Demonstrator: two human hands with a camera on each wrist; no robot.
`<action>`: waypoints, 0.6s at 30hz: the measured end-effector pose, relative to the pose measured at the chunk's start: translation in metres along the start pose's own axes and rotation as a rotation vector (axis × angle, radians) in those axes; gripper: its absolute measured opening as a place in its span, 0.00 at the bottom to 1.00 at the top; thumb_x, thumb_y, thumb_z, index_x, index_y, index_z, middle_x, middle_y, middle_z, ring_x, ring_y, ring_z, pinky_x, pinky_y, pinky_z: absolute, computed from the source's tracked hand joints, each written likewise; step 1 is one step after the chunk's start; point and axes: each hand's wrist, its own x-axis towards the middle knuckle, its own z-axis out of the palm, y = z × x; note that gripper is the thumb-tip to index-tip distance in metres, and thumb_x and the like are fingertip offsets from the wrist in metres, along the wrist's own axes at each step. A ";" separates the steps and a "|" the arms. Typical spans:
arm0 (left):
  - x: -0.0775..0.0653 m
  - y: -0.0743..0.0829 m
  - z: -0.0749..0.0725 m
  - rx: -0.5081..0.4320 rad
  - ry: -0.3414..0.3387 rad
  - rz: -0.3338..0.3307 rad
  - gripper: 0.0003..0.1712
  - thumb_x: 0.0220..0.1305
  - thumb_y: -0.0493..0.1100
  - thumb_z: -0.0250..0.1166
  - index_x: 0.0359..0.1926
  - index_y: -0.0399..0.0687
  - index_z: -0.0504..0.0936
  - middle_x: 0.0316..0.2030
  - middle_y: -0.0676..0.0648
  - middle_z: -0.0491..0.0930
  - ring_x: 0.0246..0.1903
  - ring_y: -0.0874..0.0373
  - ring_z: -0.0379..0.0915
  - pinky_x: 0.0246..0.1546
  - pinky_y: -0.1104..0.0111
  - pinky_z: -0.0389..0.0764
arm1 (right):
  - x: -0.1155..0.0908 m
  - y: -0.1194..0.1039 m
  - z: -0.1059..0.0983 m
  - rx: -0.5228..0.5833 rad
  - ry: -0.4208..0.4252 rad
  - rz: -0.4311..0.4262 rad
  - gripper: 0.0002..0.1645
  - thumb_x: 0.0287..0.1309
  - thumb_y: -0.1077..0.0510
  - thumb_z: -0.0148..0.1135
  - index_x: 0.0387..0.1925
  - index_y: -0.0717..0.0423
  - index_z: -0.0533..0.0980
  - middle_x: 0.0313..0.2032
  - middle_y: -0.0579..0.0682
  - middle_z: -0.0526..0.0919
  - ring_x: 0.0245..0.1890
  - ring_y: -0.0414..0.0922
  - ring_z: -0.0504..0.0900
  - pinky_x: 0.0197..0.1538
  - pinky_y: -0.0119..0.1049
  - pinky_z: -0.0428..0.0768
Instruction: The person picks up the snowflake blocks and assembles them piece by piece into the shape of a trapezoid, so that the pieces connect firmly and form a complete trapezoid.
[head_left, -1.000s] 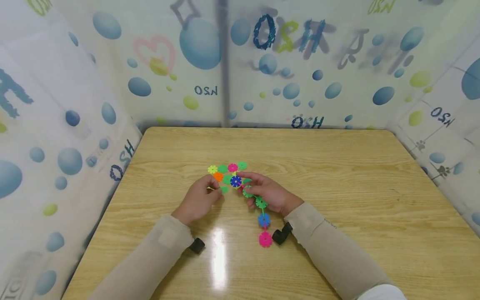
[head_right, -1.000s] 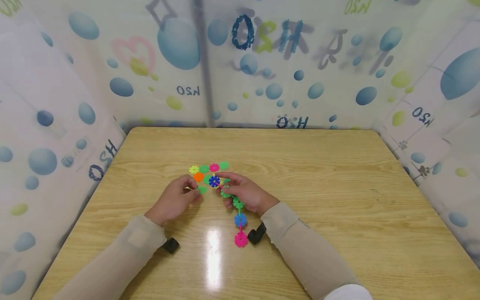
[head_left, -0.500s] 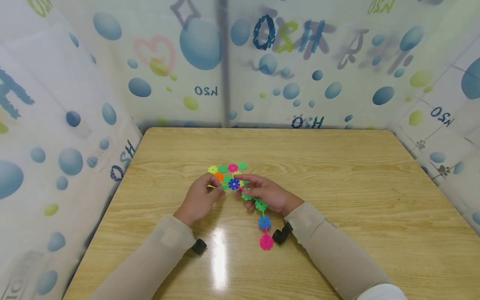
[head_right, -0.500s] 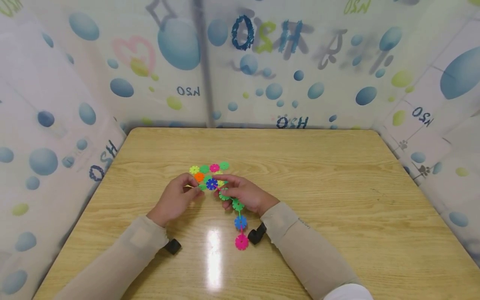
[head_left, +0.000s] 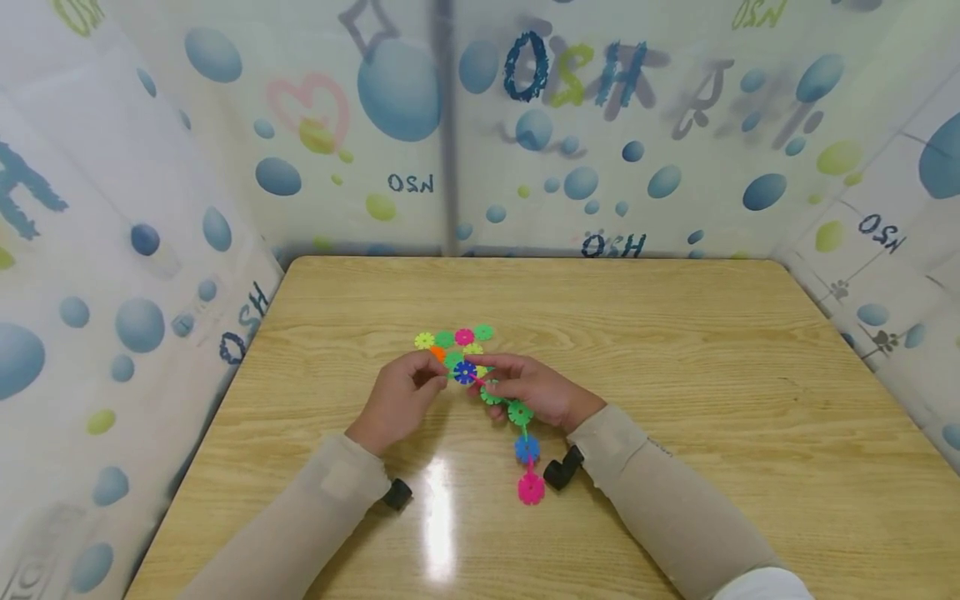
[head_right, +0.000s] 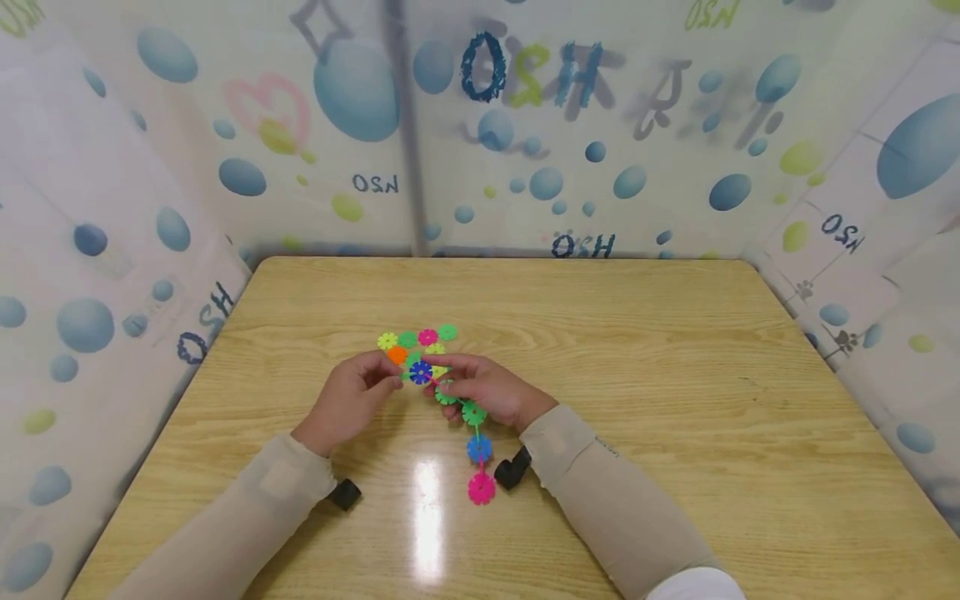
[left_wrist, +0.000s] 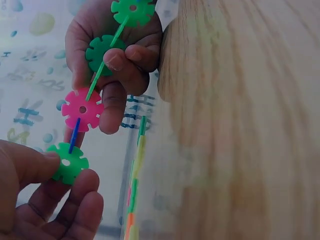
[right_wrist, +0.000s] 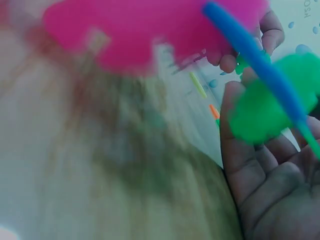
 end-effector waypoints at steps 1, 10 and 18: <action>-0.001 0.001 0.000 0.004 -0.003 0.005 0.04 0.73 0.33 0.64 0.43 0.40 0.84 0.41 0.44 0.86 0.41 0.53 0.79 0.47 0.62 0.82 | 0.000 0.000 0.000 0.008 -0.005 0.001 0.34 0.77 0.64 0.56 0.80 0.49 0.64 0.60 0.64 0.83 0.29 0.43 0.80 0.39 0.36 0.83; -0.001 0.002 -0.004 0.041 -0.050 -0.019 0.08 0.74 0.34 0.64 0.51 0.43 0.83 0.48 0.44 0.85 0.45 0.51 0.81 0.45 0.62 0.83 | -0.002 -0.002 0.003 -0.007 -0.004 0.003 0.34 0.78 0.63 0.56 0.80 0.49 0.63 0.61 0.64 0.82 0.29 0.43 0.79 0.40 0.36 0.83; 0.003 -0.002 -0.018 0.370 -0.079 -0.102 0.26 0.73 0.31 0.52 0.70 0.40 0.75 0.52 0.38 0.76 0.42 0.47 0.74 0.47 0.54 0.80 | 0.000 -0.003 0.003 0.009 0.080 0.009 0.34 0.77 0.62 0.56 0.80 0.49 0.65 0.59 0.63 0.83 0.29 0.44 0.81 0.41 0.38 0.85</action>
